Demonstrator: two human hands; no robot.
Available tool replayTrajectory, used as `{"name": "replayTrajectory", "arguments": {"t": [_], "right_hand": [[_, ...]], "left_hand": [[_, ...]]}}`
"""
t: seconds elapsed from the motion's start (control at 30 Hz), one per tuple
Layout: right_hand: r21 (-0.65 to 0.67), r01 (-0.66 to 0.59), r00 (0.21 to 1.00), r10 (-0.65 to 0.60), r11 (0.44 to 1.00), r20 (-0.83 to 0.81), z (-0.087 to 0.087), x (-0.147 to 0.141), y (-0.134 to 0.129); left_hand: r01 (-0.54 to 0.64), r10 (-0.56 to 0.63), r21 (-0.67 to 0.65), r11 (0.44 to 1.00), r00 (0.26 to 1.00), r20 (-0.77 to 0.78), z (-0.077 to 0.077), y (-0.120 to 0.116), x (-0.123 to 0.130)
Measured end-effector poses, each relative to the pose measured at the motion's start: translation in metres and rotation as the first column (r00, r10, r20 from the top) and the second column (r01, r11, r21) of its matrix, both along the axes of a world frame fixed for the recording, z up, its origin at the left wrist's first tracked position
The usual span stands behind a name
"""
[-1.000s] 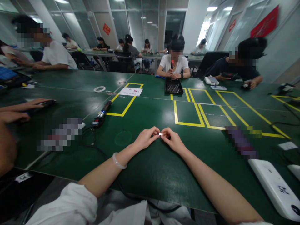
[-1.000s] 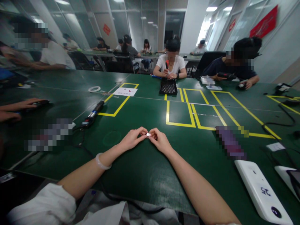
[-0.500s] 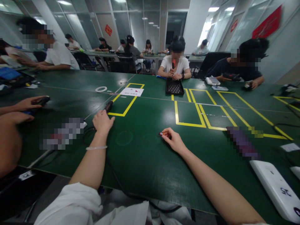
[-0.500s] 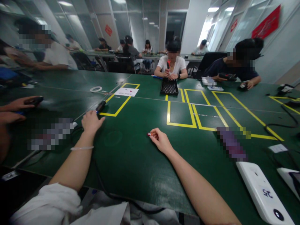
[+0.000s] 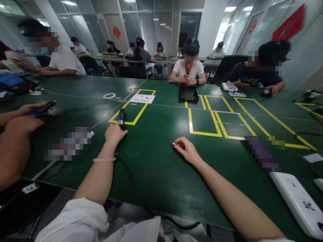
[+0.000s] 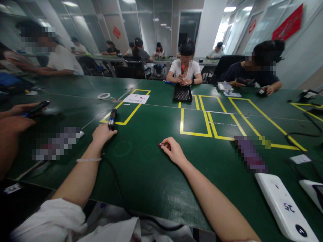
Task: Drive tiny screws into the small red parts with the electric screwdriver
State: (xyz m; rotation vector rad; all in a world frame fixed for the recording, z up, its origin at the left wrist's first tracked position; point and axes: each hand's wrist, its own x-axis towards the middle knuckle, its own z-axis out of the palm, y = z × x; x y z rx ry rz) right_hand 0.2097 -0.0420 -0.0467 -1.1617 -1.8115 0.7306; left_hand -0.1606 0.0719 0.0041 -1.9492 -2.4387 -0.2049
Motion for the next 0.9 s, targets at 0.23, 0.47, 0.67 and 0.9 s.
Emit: {"name": "replayTrajectory", "arguments": {"t": [0.23,0.47,0.67,0.9], "right_hand": [[-0.03,0.02,1.0,-0.02,0.999,-0.009,-0.003,0.0,0.001],[-0.002,-0.001,0.999,0.001,1.0,-0.035,-0.001,0.0,0.001],[0.02,-0.026,0.999,0.027,0.999,-0.019,-0.003,0.0,0.0],[0.102,-0.055,0.99,0.041,0.993,0.134,-0.006,-0.003,0.0]], "left_hand": [[0.253,-0.251,0.036,0.967,0.967,-0.044,-0.01,-0.012,0.063],[0.609,-0.613,0.102,0.787,0.79,0.014,-0.016,-0.05,0.135],[0.761,-0.768,0.104,0.641,0.634,0.096,-0.016,-0.075,0.165],[0.814,-0.819,0.107,0.571,0.558,0.135,-0.015,-0.082,0.168]]}}
